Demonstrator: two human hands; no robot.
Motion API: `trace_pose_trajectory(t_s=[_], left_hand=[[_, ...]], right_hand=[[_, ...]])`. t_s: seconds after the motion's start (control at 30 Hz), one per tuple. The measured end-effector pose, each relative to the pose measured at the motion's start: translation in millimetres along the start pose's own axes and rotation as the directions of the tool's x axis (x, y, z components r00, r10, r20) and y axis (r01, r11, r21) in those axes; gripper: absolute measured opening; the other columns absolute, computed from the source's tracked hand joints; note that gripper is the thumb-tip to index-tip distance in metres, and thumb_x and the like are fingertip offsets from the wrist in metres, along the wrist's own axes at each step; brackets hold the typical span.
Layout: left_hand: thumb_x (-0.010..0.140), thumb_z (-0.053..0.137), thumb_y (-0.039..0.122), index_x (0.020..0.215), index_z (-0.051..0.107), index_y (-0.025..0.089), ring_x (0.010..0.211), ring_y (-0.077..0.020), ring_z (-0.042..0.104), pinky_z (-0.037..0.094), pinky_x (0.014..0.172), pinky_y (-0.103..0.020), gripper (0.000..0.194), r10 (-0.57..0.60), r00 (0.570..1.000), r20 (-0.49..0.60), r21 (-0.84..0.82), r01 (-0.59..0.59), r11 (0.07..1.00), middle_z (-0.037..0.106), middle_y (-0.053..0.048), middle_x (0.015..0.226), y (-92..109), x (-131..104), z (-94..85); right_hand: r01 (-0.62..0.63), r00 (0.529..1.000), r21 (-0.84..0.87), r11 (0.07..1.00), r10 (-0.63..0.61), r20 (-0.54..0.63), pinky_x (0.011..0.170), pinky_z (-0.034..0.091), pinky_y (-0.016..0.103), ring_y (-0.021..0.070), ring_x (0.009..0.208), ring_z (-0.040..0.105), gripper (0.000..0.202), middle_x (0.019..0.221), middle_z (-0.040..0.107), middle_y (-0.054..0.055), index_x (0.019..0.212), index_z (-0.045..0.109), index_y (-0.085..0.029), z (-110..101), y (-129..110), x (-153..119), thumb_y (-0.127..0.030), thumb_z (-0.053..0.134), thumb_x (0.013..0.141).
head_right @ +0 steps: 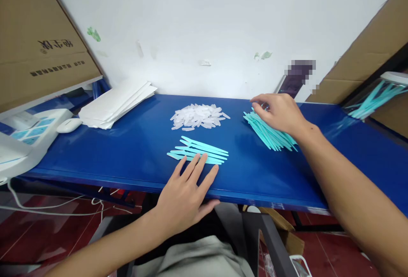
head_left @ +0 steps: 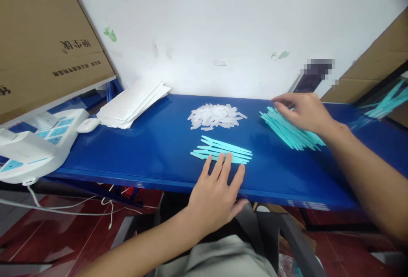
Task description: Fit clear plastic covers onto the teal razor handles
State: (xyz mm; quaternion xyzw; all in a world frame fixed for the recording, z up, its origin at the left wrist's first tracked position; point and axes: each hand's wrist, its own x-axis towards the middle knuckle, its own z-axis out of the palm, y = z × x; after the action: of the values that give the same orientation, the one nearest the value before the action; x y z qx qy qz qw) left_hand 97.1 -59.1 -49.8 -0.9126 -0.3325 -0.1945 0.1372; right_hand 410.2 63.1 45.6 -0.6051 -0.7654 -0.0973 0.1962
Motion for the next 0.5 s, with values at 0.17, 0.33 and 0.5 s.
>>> trace_pose_trajectory(t_s=[0.17, 0.33, 0.5], left_hand=[[0.102, 0.047, 0.054, 0.150, 0.050, 0.014, 0.145, -0.0427, 0.045, 0.039, 0.114, -0.060, 0.062, -0.013, 0.999, -0.036, -0.019, 0.013, 1.000, 0.049, -0.024, 0.155, 1, -1, 1.9], [0.095, 0.060, 0.053, 0.154, 0.046, 0.019, 0.152, -0.0451, 0.033, 0.037, 0.115, -0.062, 0.069, -0.030, 0.999, 0.011, -0.068, 0.031, 0.997, 0.034, -0.024, 0.164, 1, 3, -2.3], [0.093, 0.066, 0.052, 0.155, 0.044, 0.021, 0.152, -0.0447, 0.034, 0.037, 0.116, -0.062, 0.073, -0.043, 0.998, 0.038, -0.078, 0.046, 0.996, 0.033, -0.025, 0.165, 1, 5, -3.5]], right_hand=[[-0.005, 0.954, -0.126, 0.992, 0.043, 0.298, 0.069, 0.039, 0.034, 0.0212, 0.076, 0.062, 0.037, 0.091, 0.074, 0.014, 0.094, 0.073, -0.013, -2, 31, 11, -0.043, 0.052, 0.096], [-0.081, 0.920, -0.069, 0.994, 0.101, 0.380, 0.064, 0.038, 0.033, 0.0175, 0.062, 0.055, 0.043, 0.073, 0.065, 0.006, 0.083, 0.064, -0.019, -7, 29, 10, -0.060, 0.059, 0.090], [-0.155, 0.825, -0.148, 0.977, 0.211, 0.525, 0.067, 0.044, 0.036, 0.0259, 0.076, 0.064, 0.055, 0.082, 0.071, 0.009, 0.084, 0.072, -0.020, -13, 28, 5, -0.074, 0.059, 0.080]])
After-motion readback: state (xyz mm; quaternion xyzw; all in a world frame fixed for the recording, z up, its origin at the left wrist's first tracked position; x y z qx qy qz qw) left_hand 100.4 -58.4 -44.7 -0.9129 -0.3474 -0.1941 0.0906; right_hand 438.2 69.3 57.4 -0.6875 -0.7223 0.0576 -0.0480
